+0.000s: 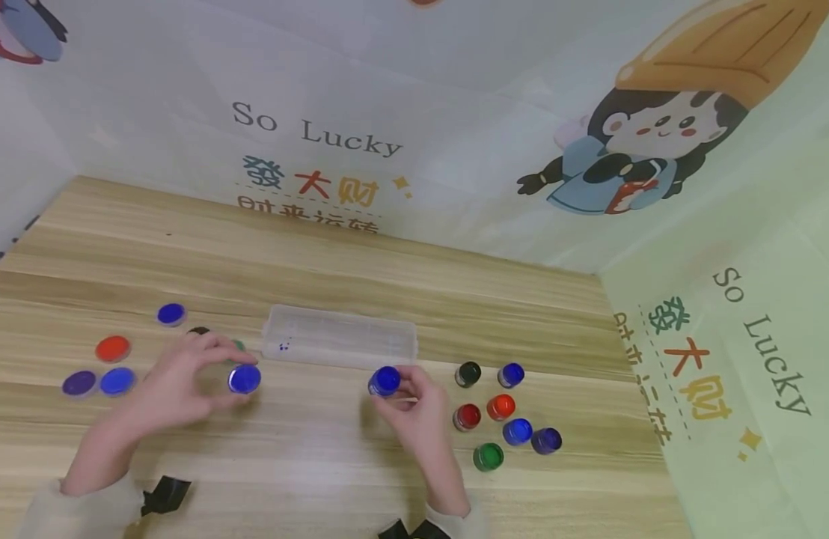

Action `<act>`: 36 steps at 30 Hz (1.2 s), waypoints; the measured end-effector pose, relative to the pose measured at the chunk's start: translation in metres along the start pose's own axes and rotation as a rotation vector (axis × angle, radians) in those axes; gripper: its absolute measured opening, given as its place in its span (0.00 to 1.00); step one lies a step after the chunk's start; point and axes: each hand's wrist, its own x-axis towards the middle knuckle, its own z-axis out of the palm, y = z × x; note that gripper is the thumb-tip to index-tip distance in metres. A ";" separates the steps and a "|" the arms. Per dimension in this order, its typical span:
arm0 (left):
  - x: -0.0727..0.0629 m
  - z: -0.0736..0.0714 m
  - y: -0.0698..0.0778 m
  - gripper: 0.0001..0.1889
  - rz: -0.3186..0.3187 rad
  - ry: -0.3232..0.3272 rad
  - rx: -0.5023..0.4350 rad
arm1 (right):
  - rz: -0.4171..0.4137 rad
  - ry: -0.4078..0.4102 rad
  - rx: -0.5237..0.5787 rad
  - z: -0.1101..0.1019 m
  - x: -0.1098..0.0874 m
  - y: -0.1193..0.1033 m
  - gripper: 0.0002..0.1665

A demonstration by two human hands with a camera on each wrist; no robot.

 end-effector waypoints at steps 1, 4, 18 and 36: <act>-0.005 0.002 -0.002 0.23 -0.020 -0.021 0.001 | 0.012 -0.003 -0.025 -0.001 -0.002 0.003 0.20; -0.017 0.008 -0.008 0.23 -0.070 -0.066 0.000 | 0.037 -0.014 -0.097 -0.003 -0.009 0.010 0.19; -0.048 0.023 -0.015 0.24 -0.241 -0.132 0.080 | 0.033 0.008 -0.350 0.003 -0.027 0.041 0.19; -0.037 0.012 -0.003 0.25 -0.289 -0.168 0.154 | 0.100 0.015 -0.372 0.001 -0.035 0.036 0.32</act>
